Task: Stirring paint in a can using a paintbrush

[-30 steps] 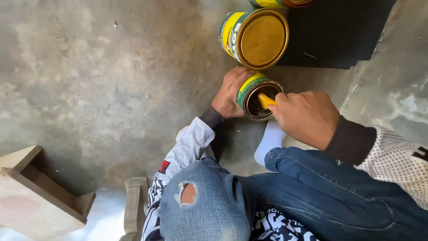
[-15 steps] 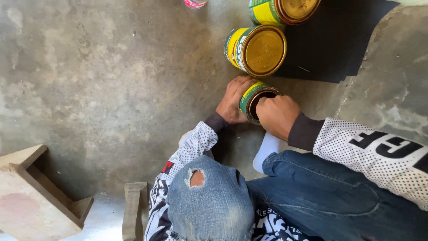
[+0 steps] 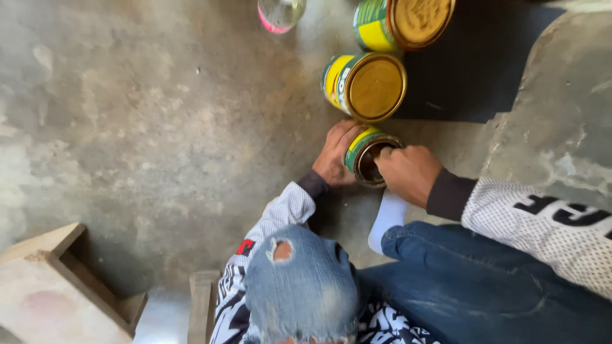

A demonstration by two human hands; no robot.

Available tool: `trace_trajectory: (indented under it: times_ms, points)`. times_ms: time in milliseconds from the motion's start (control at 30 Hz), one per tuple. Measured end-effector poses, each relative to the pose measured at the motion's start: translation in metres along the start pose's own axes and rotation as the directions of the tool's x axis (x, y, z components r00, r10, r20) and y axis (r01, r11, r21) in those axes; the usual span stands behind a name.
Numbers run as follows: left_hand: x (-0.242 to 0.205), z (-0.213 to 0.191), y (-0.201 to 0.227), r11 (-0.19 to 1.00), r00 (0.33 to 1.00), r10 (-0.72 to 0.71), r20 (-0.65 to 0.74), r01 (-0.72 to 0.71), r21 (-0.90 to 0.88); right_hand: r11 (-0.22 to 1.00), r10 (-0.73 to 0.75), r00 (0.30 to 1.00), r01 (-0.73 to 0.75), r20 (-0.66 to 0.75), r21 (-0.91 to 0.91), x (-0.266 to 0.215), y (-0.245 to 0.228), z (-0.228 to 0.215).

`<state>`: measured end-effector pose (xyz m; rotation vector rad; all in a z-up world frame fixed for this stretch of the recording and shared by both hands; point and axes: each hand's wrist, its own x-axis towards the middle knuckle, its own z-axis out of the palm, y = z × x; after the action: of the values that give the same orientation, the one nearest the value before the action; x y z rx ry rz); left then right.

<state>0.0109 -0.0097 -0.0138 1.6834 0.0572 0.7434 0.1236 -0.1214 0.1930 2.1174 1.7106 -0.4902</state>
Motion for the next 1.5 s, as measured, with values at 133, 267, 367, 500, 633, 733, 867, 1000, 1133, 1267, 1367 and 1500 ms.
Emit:
trace_trajectory:
  times_ms: [133,267,367,500,633,733,867,1000,1133,1267,1367,1500]
  points:
    - [-0.005,0.002,0.002,1.0,1.0,0.002,-0.022,-0.003,-0.024,0.98,-0.019,0.996,0.001,-0.085,-0.199,-0.048,-0.011,-0.02]
    - [0.006,-0.017,0.026,0.999,0.996,-0.048,0.078,0.047,0.02,0.993,0.061,0.998,-0.065,-0.034,-0.102,-0.076,-0.005,-0.064]
    - [0.015,-0.025,0.032,0.995,0.977,-0.097,0.192,0.089,0.05,0.981,0.154,0.984,-0.164,0.093,0.107,-0.084,0.013,-0.071]
    - [0.015,-0.029,0.035,0.992,0.968,-0.117,0.22,0.104,0.071,0.864,0.27,0.951,-0.31,0.153,0.398,-0.088,0.014,-0.04]
    - [0.016,-0.029,0.039,0.986,0.969,-0.137,0.207,0.114,0.118,0.702,0.313,0.843,-0.516,0.439,0.491,-0.08,0.017,-0.034]
    - [0.014,-0.026,0.037,0.987,0.97,-0.127,0.206,0.103,0.122,0.594,0.293,0.769,-0.612,0.568,0.522,-0.075,0.019,-0.038]
    - [0.015,-0.027,0.036,0.986,0.964,-0.136,0.23,0.111,0.121,0.625,0.26,0.847,-0.513,0.463,0.588,-0.071,0.019,-0.039]
    - [0.024,-0.031,0.046,0.991,0.967,-0.128,0.218,0.117,0.06,0.568,0.318,0.843,-0.536,0.434,0.624,-0.075,0.013,-0.039]
    - [0.021,-0.022,0.041,0.993,0.977,-0.103,0.186,0.091,0.072,0.475,0.286,0.883,-0.467,0.371,0.745,-0.078,0.009,-0.003]
    - [0.007,0.001,0.008,0.998,0.998,-0.036,0.048,0.034,0.048,0.46,0.362,0.865,-0.489,0.346,0.741,-0.074,-0.001,-0.009]
    - [-0.003,0.01,-0.01,0.998,0.998,0.02,-0.052,-0.017,0.057,0.459,0.367,0.834,-0.548,0.412,0.699,-0.073,0.002,-0.021]
    - [-0.005,0.01,-0.01,0.997,0.999,0.017,-0.033,-0.014,0.074,0.586,0.332,0.824,-0.561,0.458,0.584,-0.077,0.009,-0.034]
